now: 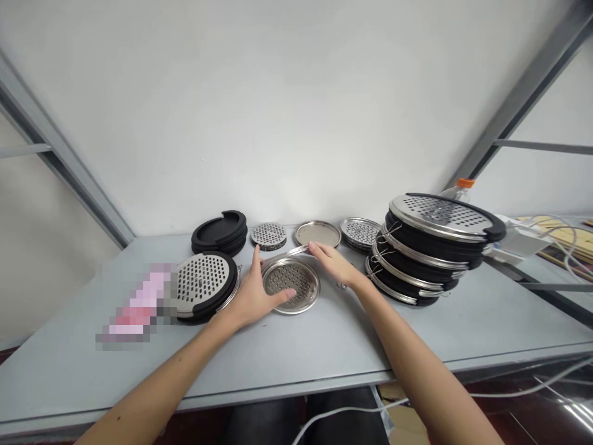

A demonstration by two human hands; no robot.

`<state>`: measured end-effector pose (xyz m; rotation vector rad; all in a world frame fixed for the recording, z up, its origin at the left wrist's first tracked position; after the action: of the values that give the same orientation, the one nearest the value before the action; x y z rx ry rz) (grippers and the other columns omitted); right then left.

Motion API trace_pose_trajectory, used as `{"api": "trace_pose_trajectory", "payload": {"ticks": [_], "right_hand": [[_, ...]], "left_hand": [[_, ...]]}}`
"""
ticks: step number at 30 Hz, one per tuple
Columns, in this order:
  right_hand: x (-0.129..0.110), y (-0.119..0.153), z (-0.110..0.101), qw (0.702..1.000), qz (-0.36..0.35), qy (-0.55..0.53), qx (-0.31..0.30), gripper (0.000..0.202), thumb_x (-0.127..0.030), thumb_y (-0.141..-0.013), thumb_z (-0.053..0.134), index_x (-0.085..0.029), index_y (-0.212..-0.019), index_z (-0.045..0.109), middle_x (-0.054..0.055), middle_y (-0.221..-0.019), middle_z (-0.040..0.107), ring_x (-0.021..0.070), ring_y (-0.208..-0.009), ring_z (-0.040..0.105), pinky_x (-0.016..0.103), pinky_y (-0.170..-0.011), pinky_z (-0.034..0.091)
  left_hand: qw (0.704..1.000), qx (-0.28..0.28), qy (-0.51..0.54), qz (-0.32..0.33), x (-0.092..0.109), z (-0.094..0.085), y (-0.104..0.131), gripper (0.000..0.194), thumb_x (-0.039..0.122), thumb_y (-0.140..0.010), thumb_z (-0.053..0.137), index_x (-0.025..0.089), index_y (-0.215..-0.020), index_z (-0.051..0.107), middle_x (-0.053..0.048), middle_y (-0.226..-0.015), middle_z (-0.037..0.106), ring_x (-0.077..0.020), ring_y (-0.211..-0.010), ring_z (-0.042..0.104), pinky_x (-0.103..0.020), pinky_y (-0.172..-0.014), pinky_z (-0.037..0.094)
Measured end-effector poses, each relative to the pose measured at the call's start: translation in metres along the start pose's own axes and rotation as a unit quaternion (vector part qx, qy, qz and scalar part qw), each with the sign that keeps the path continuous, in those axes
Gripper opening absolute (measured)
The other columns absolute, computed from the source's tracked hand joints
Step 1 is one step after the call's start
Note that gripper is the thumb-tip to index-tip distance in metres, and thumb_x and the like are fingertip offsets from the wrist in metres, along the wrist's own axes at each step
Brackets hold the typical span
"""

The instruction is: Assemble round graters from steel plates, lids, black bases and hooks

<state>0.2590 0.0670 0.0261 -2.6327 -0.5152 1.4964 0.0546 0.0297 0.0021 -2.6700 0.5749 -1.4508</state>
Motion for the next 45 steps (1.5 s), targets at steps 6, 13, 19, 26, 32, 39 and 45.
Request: {"api": "trace_pose_trajectory", "payload": {"ticks": [6, 13, 19, 26, 32, 39, 45], "right_hand": [[0.006, -0.001, -0.005, 0.997, 0.013, -0.071, 0.006, 0.06, -0.065, -0.088, 0.035, -0.015, -0.098, 0.067, 0.007, -0.105, 0.068, 0.0252, -0.105, 0.057, 0.04, -0.099, 0.038], [0.013, -0.001, -0.011, 0.996, 0.007, -0.085, -0.01, 0.061, -0.065, -0.086, 0.04, -0.015, -0.109, 0.067, 0.008, -0.11, 0.068, 0.0278, -0.111, 0.056, 0.044, -0.103, 0.037], [0.021, -0.002, -0.007, 0.996, 0.002, -0.072, -0.061, 0.064, -0.056, -0.079, 0.06, -0.016, -0.13, 0.054, 0.012, -0.131, 0.057, 0.0292, -0.12, 0.053, 0.046, -0.106, 0.037], [0.023, -0.003, -0.001, 0.995, -0.015, -0.064, -0.072, 0.074, -0.046, -0.071, 0.073, -0.017, -0.134, 0.049, 0.013, -0.139, 0.049, 0.0293, -0.127, 0.047, 0.046, -0.109, 0.034], [0.022, -0.002, -0.004, 0.995, -0.036, -0.05, -0.081, 0.079, -0.045, -0.067, 0.076, -0.017, -0.135, 0.047, 0.014, -0.14, 0.048, 0.03, -0.127, 0.047, 0.047, -0.109, 0.035], [0.027, 0.001, -0.005, 0.994, -0.051, -0.004, -0.1, 0.085, -0.042, -0.06, 0.082, -0.018, -0.135, 0.048, 0.014, -0.139, 0.049, 0.031, -0.127, 0.048, 0.049, -0.109, 0.035], [0.026, 0.002, 0.001, 0.992, -0.041, -0.039, -0.113, 0.089, -0.038, -0.059, 0.083, -0.019, -0.137, 0.045, 0.015, -0.142, 0.045, 0.0318, -0.126, 0.048, 0.049, -0.106, 0.039]], "left_hand": [[0.996, -0.067, -0.062, 0.014, 0.01, 0.001, 0.003, 0.146, 0.051, -0.05, 0.085, 0.025, -0.145, -0.023, -0.019, -0.151, 0.024, -0.0371, -0.138, 0.025, -0.056, -0.109, 0.025], [0.988, -0.101, -0.1, 0.055, 0.011, 0.0, 0.005, 0.144, 0.048, -0.052, 0.085, 0.025, -0.145, -0.023, -0.018, -0.152, 0.022, -0.0352, -0.139, 0.024, -0.053, -0.11, 0.026], [0.983, -0.068, -0.145, 0.084, 0.006, 0.0, 0.002, 0.123, 0.046, -0.07, 0.074, 0.021, -0.147, -0.017, -0.021, -0.148, 0.029, -0.0357, -0.134, 0.035, -0.052, -0.104, 0.033], [0.988, -0.08, -0.118, 0.06, 0.002, 0.002, 0.002, 0.121, 0.046, -0.072, 0.073, 0.022, -0.147, -0.019, -0.021, -0.148, 0.029, -0.0346, -0.131, 0.04, -0.051, -0.103, 0.035], [0.987, -0.102, -0.105, 0.066, 0.004, 0.004, 0.005, 0.113, 0.054, -0.076, 0.066, 0.02, -0.149, -0.013, -0.017, -0.156, 0.011, -0.0346, -0.141, 0.019, -0.053, -0.111, 0.024], [0.986, -0.098, -0.134, 0.037, 0.005, 0.004, 0.004, 0.095, 0.058, -0.086, 0.049, 0.016, -0.149, -0.009, -0.015, -0.157, 0.007, -0.0294, -0.143, 0.013, -0.048, -0.114, 0.019], [0.983, -0.085, -0.144, 0.075, 0.005, 0.004, 0.003, 0.092, 0.057, -0.085, 0.052, 0.021, -0.15, -0.002, -0.012, -0.157, 0.011, -0.0303, -0.143, 0.015, -0.048, -0.114, 0.021]]}}
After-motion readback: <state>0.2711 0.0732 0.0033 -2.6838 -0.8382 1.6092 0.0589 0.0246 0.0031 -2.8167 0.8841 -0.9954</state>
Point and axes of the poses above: each hand's wrist, its own y-axis away from the middle knuckle, its own z-axis out of the palm, x = y × z, the point moved 5 cm from there along -y, towards the middle knuckle
